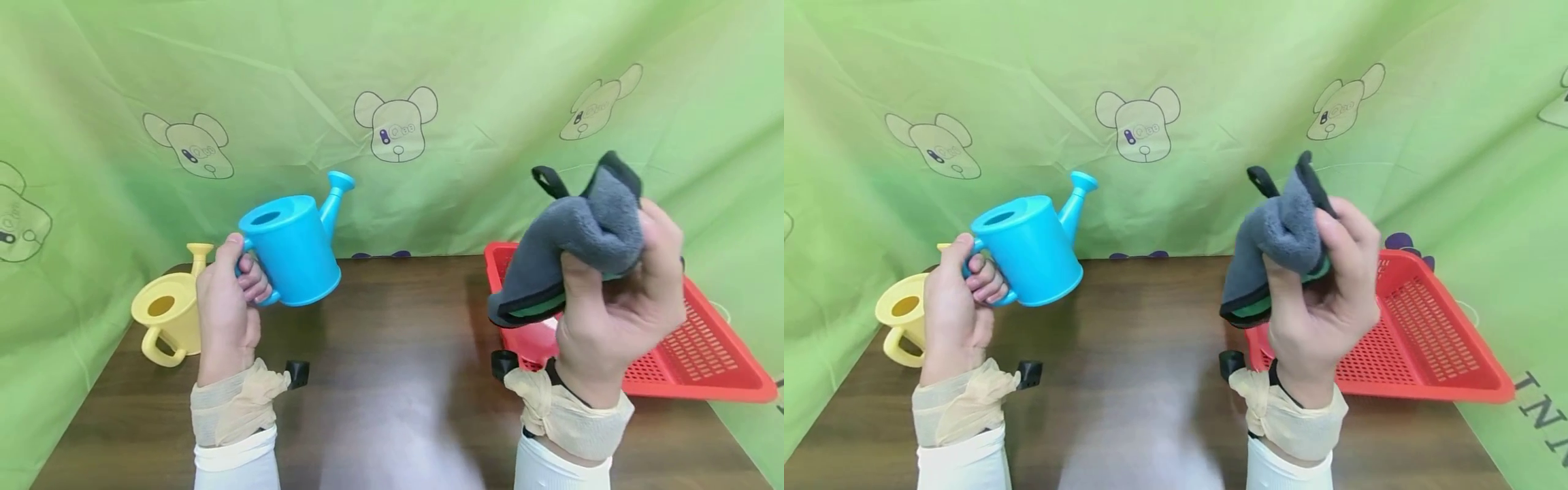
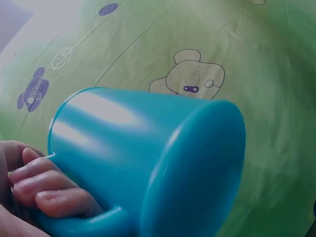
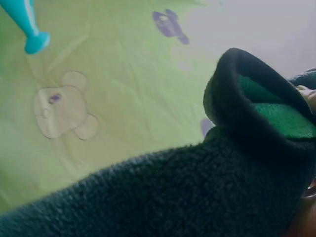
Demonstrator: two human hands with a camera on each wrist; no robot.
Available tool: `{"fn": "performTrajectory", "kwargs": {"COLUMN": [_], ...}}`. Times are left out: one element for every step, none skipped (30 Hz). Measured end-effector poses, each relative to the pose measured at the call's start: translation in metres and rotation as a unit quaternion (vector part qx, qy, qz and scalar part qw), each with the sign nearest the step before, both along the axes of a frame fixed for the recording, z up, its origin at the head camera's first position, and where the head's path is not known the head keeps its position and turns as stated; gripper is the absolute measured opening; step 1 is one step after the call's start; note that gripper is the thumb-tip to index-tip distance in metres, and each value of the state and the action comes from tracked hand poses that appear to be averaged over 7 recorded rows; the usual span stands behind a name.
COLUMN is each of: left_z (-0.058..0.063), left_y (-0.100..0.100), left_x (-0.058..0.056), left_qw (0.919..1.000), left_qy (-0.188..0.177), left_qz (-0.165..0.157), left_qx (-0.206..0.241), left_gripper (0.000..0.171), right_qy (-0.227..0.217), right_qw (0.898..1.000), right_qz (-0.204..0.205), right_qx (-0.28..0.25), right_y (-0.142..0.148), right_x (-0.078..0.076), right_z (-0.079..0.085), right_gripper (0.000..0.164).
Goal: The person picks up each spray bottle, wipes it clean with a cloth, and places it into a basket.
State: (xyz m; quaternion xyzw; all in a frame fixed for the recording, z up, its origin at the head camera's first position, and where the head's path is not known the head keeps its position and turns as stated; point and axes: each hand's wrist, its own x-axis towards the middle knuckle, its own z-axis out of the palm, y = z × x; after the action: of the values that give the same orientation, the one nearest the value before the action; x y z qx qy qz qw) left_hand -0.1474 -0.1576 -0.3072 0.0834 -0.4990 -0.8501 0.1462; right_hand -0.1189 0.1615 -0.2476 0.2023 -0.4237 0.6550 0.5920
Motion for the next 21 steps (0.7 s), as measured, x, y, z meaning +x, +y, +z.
{"fn": "performTrajectory", "kwargs": {"left_z": [-0.001, -0.002, -0.003, -0.003, -0.003, -0.003, -0.004, -0.004, -0.004, -0.004, -0.004, -0.004, -0.004, -0.004, -0.004, -0.004, -0.003, -0.003, -0.003, -0.002, -0.002], "left_y": [0.001, 0.002, 0.002, 0.002, 0.003, 0.003, 0.003, 0.003, 0.003, 0.003, 0.004, 0.005, 0.006, 0.007, 0.009, 0.010, 0.012, 0.013, 0.015, 0.016, 0.018], "left_x": [0.001, 0.002, 0.002, 0.003, 0.003, 0.004, 0.004, 0.005, 0.005, 0.006, 0.006, 0.007, 0.007, 0.007, 0.006, 0.006, 0.005, 0.004, 0.004, 0.003, 0.003], "left_qw": [1.0000, 1.0000, 0.9999, 0.9999, 0.9999, 0.9999, 0.9998, 0.9998, 0.9998, 0.9997, 0.9996, 0.9996, 0.9995, 0.9993, 0.9988, 0.9981, 0.9973, 0.9963, 0.9953, 0.9945, 0.9938], "left_qy": [-0.002, -0.004, -0.003, -0.003, -0.003, -0.003, -0.001, 0.001, 0.004, 0.006, 0.010, 0.014, 0.020, 0.028, 0.037, 0.046, 0.055, 0.064, 0.071, 0.077, 0.081], "left_qz": [-0.002, -0.007, -0.011, -0.014, -0.016, -0.016, -0.016, -0.016, -0.012, -0.007, -0.002, 0.004, 0.012, 0.022, 0.032, 0.041, 0.049, 0.058, 0.065, 0.071, 0.076], "left_qx": [-0.003, -0.004, -0.005, -0.005, -0.002, 0.001, 0.007, 0.013, 0.018, 0.022, 0.025, 0.023, 0.019, 0.014, 0.008, 0.003, 0.000, -0.002, -0.003, -0.002, 0.000], "left_gripper": [0.046, 0.046, 0.046, 0.045, 0.045, 0.045, 0.045, 0.045, 0.045, 0.045, 0.045, 0.045, 0.045, 0.045, 0.046, 0.046, 0.046, 0.046, 0.045, 0.045, 0.045], "right_qy": [-0.006, -0.013, -0.018, -0.023, -0.028, -0.034, -0.039, -0.044, -0.047, -0.051, -0.055, -0.060, -0.064, -0.067, -0.071, -0.077, -0.084, -0.091, -0.101, -0.113, -0.126], "right_qw": [1.000, 1.000, 0.999, 0.998, 0.998, 0.997, 0.996, 0.995, 0.995, 0.994, 0.994, 0.993, 0.993, 0.993, 0.993, 0.993, 0.993, 0.993, 0.992, 0.991, 0.990], "right_qz": [0.009, 0.018, 0.022, 0.031, 0.036, 0.042, 0.045, 0.049, 0.052, 0.057, 0.059, 0.061, 0.063, 0.068, 0.071, 0.071, 0.070, 0.070, 0.068, 0.066, 0.060], "right_qx": [0.009, 0.020, 0.032, 0.041, 0.050, 0.059, 0.066, 0.070, 0.074, 0.076, 0.079, 0.079, 0.074, 0.067, 0.060, 0.054, 0.045, 0.034, 0.026, 0.021, 0.019], "right_y": [-0.002, -0.004, -0.004, -0.005, -0.006, -0.006, -0.007, -0.007, -0.007, -0.007, -0.007, -0.006, -0.006, -0.006, -0.006, -0.005, -0.005, -0.005, -0.005, -0.004, -0.004], "right_x": [-0.001, -0.002, -0.004, -0.006, -0.007, -0.009, -0.010, -0.012, -0.013, -0.014, -0.016, -0.017, -0.019, -0.020, -0.022, -0.023, -0.025, -0.026, -0.027, -0.028, -0.028], "right_z": [-0.002, -0.003, -0.005, -0.007, -0.008, -0.009, -0.011, -0.013, -0.014, -0.016, -0.018, -0.021, -0.023, -0.024, -0.026, -0.027, -0.028, -0.029, -0.030, -0.031, -0.032], "right_gripper": [0.050, 0.048, 0.047, 0.045, 0.044, 0.043, 0.043, 0.043, 0.043, 0.044, 0.047, 0.049, 0.051, 0.055, 0.061, 0.068, 0.074, 0.081, 0.085, 0.085, 0.085]}}
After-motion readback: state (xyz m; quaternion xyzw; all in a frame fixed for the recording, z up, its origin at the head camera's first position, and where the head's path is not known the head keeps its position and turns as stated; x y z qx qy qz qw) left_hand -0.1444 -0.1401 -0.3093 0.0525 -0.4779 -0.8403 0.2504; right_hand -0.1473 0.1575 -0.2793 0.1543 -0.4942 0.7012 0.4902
